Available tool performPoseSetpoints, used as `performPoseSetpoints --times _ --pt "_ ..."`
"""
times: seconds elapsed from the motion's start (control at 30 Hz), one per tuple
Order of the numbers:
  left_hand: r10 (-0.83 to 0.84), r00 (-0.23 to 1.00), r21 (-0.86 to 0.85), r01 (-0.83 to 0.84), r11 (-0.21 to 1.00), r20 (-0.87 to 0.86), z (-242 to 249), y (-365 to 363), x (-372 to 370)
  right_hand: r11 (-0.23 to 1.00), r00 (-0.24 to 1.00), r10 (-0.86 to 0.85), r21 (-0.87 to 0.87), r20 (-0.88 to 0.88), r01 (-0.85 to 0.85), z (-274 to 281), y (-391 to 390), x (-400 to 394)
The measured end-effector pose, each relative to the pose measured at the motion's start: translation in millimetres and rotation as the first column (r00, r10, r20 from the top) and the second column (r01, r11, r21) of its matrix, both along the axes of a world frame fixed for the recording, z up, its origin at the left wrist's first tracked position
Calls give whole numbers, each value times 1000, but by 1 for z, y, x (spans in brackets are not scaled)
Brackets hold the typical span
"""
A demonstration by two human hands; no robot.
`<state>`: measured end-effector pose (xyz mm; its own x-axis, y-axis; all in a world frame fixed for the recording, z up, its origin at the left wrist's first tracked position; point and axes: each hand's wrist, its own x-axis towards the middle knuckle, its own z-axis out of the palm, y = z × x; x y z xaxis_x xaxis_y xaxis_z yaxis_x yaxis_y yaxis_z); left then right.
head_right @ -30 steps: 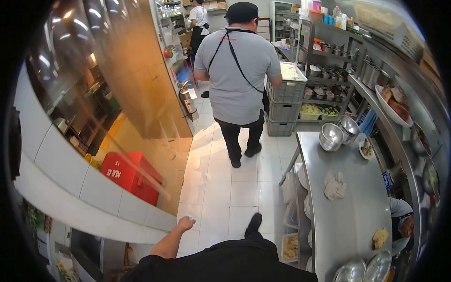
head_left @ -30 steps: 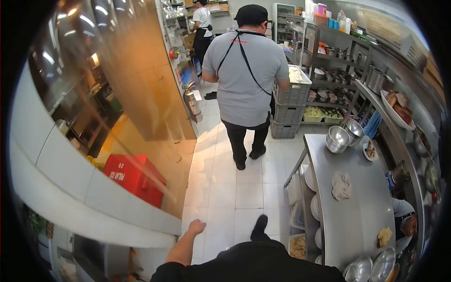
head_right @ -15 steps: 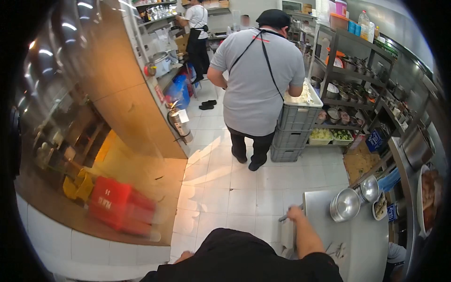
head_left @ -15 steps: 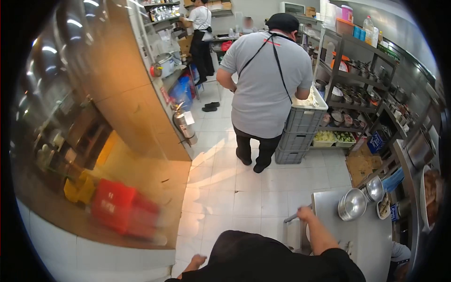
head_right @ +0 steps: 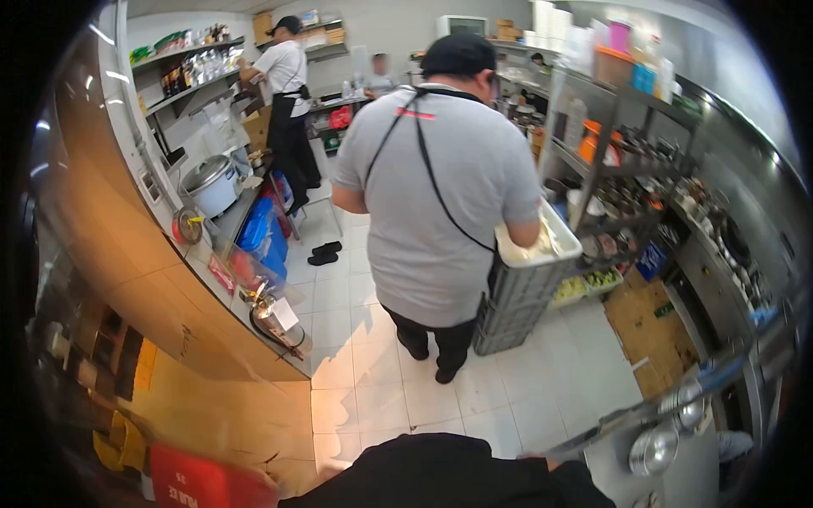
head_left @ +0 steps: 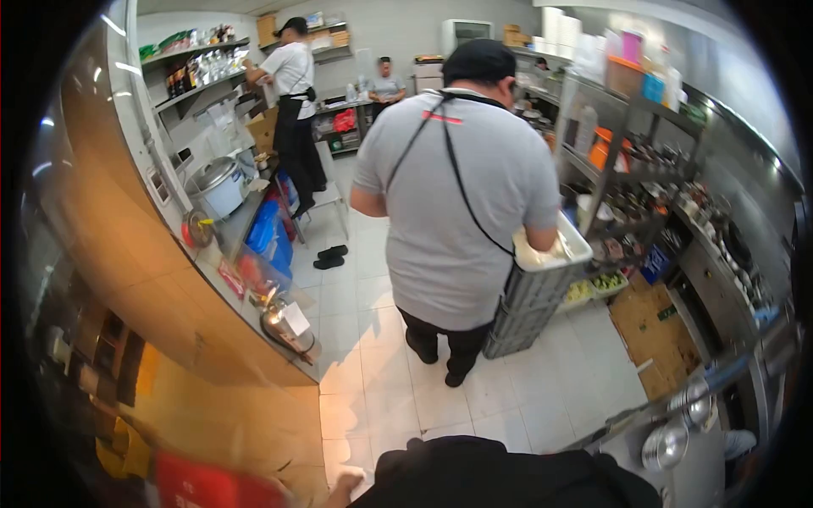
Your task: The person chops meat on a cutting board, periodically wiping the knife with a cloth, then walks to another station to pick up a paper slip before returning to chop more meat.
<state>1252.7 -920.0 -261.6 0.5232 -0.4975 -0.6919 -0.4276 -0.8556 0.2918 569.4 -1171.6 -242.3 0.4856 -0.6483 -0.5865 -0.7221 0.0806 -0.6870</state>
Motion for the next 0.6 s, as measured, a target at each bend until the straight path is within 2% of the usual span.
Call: performPoseSetpoints --times 0.03,0.07,0.1,0.13,0.17,0.2,0.23,0.27,0.3,0.33,0.4,0.53,0.6 --pt "-50 998 -49 52 997 33 2 -46 40 993 987 -58 89 -151 72 11 -13 21" --pt "-109 992 12 108 994 67 2 -100 78 976 962 -98 162 -255 143 19 -26 44" --pt "-55 990 -33 60 998 128 16 -144 115 963 948 -123 193 -294 185 28 -48 68" --pt "-115 957 -191 168 967 265 29 -192 143 953 938 -139 216 -318 214 31 -70 93" --pt "-155 974 -242 193 951 165 45 -246 177 945 934 -146 234 -326 229 31 -94 120" --pt "-219 948 -278 279 919 230 96 -302 190 940 932 -141 249 -334 232 27 -118 148" --pt "-332 902 -306 410 859 276 114 -354 212 936 933 -129 269 -337 227 20 -142 179" --pt "-344 903 -407 423 810 256 124 -404 234 934 934 -114 285 -338 217 12 -164 211" --pt "-401 875 -377 481 792 273 163 -452 246 930 935 -92 305 -343 204 1 -192 244" --pt "-434 879 -356 476 804 197 210 -494 256 929 937 -65 322 -344 183 -13 -219 279" --pt "-397 865 -472 501 726 307 216 -570 297 929 939 -8 344 -344 134 -39 -282 355" --pt "-396 853 -399 512 761 340 216 -667 383 939 932 109 342 -347 18 -84 -430 518" --pt "-578 778 -140 618 773 245 179 -690 439 956 929 129 292 -348 -23 -98 -514 606"
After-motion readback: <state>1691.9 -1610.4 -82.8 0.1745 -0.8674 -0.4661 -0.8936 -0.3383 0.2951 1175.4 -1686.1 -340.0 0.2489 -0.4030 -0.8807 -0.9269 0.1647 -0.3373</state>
